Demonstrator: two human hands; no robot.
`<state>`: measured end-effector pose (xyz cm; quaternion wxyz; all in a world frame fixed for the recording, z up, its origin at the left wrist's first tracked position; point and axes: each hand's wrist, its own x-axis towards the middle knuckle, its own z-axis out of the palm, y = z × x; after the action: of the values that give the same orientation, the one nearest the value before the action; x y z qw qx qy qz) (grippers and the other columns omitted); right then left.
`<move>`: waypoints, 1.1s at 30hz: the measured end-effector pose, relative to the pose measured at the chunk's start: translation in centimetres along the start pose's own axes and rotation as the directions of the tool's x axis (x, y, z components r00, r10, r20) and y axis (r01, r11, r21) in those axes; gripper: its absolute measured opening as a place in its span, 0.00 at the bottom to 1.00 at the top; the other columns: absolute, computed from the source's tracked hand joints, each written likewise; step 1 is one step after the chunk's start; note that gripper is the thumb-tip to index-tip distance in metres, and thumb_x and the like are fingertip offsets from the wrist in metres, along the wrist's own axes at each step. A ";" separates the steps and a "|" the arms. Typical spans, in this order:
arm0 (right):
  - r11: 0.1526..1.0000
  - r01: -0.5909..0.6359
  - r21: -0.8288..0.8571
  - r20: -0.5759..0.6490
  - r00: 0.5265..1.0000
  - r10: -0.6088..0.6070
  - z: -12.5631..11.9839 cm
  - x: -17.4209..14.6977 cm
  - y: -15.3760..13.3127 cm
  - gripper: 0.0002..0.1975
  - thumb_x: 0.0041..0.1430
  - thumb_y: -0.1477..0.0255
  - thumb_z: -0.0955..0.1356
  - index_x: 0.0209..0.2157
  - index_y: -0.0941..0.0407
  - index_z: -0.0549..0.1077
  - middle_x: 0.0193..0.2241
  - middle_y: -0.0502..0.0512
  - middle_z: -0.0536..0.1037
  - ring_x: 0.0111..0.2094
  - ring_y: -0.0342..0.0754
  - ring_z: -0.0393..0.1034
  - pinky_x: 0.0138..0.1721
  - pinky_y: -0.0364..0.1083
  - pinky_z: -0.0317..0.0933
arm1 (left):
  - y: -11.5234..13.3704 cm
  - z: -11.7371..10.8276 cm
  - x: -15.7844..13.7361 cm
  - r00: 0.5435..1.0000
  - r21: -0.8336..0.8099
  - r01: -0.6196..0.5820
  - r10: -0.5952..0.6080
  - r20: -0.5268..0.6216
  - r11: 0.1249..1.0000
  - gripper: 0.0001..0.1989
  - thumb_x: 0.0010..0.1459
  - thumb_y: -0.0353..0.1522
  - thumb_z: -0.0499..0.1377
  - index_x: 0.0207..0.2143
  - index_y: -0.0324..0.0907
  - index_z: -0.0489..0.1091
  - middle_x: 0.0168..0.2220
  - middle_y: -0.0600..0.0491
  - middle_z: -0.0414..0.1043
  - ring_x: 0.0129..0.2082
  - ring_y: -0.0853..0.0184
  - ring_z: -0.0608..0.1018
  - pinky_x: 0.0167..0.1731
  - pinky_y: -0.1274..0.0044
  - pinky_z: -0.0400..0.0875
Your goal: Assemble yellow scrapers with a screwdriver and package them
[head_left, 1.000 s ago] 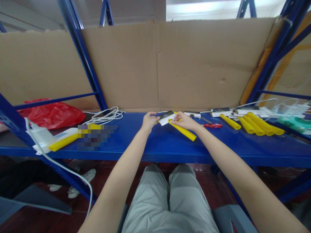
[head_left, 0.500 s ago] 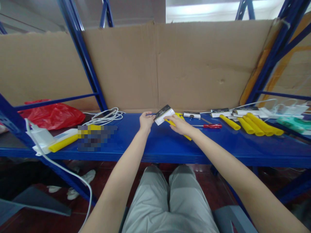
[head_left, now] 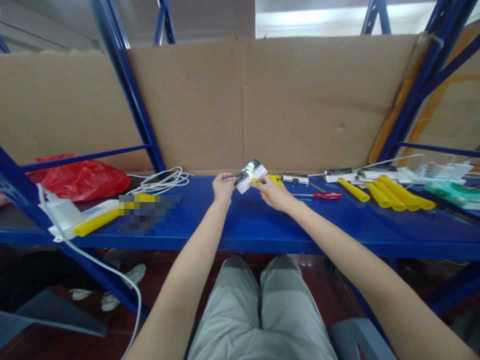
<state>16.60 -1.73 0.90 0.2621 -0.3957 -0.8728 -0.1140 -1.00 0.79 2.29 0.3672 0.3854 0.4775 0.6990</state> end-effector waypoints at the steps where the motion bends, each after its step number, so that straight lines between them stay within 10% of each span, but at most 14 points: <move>1: 1.000 -0.002 -0.006 0.003 1.000 0.003 0.0 0.0 -0.1 0.27 0.59 0.78 0.59 0.59 0.47 0.65 0.53 0.61 0.64 0.37 0.49 0.70 0.40 0.52 0.66 | 0.0 0.0 0.0 1.000 -0.001 0.001 -0.001 0.000 1.000 0.08 0.48 0.20 0.58 0.30 0.39 0.66 0.21 0.58 0.68 0.24 0.72 0.76 0.28 0.81 0.71; 8: 0.999 -0.035 0.039 -0.049 0.998 0.037 0.2 0.0 1.3 0.28 0.58 0.79 0.58 0.59 0.52 0.65 0.51 0.63 0.66 0.37 0.49 0.69 0.43 0.52 0.66 | -0.1 0.2 -0.2 0.996 0.007 0.031 -0.032 0.081 0.999 0.08 0.51 0.21 0.59 0.31 0.40 0.64 0.25 0.56 0.70 0.27 0.72 0.76 0.33 0.78 0.72; 14: 0.956 -0.294 0.009 -0.237 0.928 0.288 -3.0 0.9 9.3 0.27 0.53 0.77 0.62 0.56 0.54 0.70 0.44 0.61 0.69 0.39 0.53 0.70 0.46 0.53 0.65 | -1.0 0.0 0.4 0.985 0.228 -0.166 0.151 0.084 0.959 0.10 0.47 0.23 0.60 0.30 0.42 0.63 0.29 0.54 0.72 0.30 0.69 0.76 0.35 0.77 0.69; 20: 0.599 -0.798 -0.062 -0.284 0.590 0.756 -9.0 -2.9 18.2 0.28 0.50 0.77 0.64 0.56 0.59 0.70 0.46 0.67 0.70 0.40 0.55 0.71 0.44 0.53 0.64 | -1.5 -0.1 0.1 0.943 0.321 -0.327 0.286 0.171 0.889 0.13 0.44 0.22 0.61 0.30 0.44 0.63 0.29 0.54 0.72 0.34 0.67 0.76 0.41 0.76 0.67; 25: 0.363 -0.911 -0.198 -0.153 0.394 0.906 -10.7 -7.9 20.2 0.27 0.52 0.79 0.66 0.56 0.62 0.70 0.43 0.69 0.75 0.41 0.55 0.71 0.41 0.50 0.62 | -1.2 0.0 -0.4 0.934 0.406 -0.347 0.274 0.228 0.845 0.13 0.45 0.22 0.61 0.30 0.45 0.63 0.30 0.53 0.73 0.36 0.64 0.76 0.44 0.74 0.67; 33: 0.408 -0.844 -0.350 0.029 0.425 0.905 -10.5 -8.9 21.4 0.19 0.53 0.77 0.68 0.47 0.69 0.76 0.36 0.73 0.77 0.37 0.53 0.72 0.35 0.47 0.59 | -0.9 0.0 -0.8 0.934 0.464 -0.344 0.249 0.255 0.816 0.14 0.45 0.21 0.61 0.30 0.45 0.62 0.31 0.52 0.74 0.40 0.61 0.77 0.48 0.71 0.66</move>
<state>41.43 2.54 4.65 0.1279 -0.8373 -0.5302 -0.0391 -0.56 0.32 1.25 0.1827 0.5994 0.5406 0.5613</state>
